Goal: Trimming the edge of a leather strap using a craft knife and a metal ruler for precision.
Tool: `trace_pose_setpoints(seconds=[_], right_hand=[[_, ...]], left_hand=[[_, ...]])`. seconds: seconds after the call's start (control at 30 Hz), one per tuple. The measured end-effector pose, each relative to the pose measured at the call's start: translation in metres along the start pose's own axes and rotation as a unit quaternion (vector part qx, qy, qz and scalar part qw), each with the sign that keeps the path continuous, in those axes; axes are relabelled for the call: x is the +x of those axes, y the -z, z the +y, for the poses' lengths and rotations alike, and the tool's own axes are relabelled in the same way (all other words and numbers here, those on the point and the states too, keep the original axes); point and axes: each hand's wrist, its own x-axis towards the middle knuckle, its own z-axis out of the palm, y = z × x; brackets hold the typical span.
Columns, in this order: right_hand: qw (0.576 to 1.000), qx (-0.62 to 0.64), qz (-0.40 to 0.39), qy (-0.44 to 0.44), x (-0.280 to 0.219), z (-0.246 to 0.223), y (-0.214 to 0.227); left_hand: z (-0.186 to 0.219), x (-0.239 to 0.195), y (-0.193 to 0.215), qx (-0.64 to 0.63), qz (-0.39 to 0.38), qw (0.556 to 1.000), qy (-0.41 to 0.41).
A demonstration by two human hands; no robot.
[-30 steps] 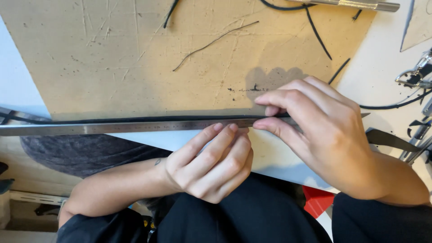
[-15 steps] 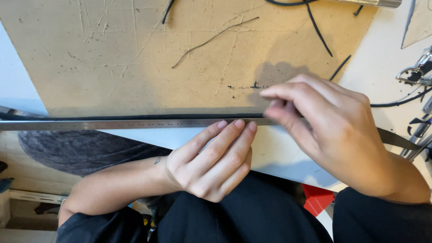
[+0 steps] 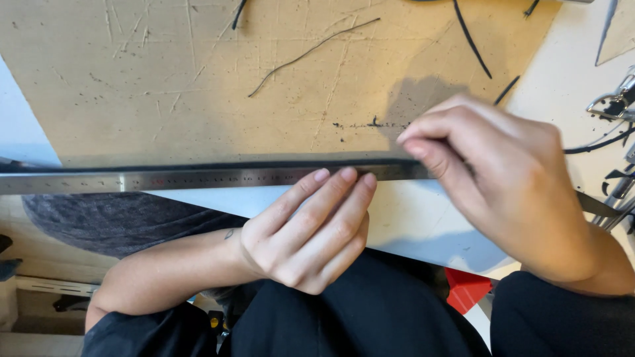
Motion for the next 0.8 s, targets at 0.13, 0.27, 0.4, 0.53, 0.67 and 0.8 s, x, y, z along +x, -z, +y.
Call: trace_pose_setpoints(seconds=[0.13, 0.27, 0.4, 0.53, 0.67, 0.8], right_hand=[[0.999, -0.037, 0.032, -0.002, -0.008, -0.003, 0.013], [0.987, -0.163, -0.005, -0.002, -0.029, 0.013, 0.017], [0.984, -0.179, -0.007, 0.005, -0.053, 0.032, 0.005], [0.984, -0.155, 0.068, 0.056, -0.067, 0.056, -0.008], [0.973, -0.145, 0.125, 0.128, -0.069, 0.074, -0.008], [0.969, -0.142, 0.119, 0.164, -0.066, 0.081, 0.001]], left_hand=[[0.001, 0.000, 0.001, -0.003, -0.012, 1.000, 0.014], [-0.003, 0.004, 0.005, -0.014, -0.037, 0.999, 0.021], [-0.021, 0.012, 0.013, -0.039, -0.078, 0.996, 0.005], [-0.036, 0.017, 0.018, -0.061, -0.117, 0.991, -0.023], [-0.038, 0.025, 0.020, -0.072, -0.154, 0.984, -0.049], [-0.041, 0.033, 0.018, -0.073, -0.153, 0.983, -0.069]])
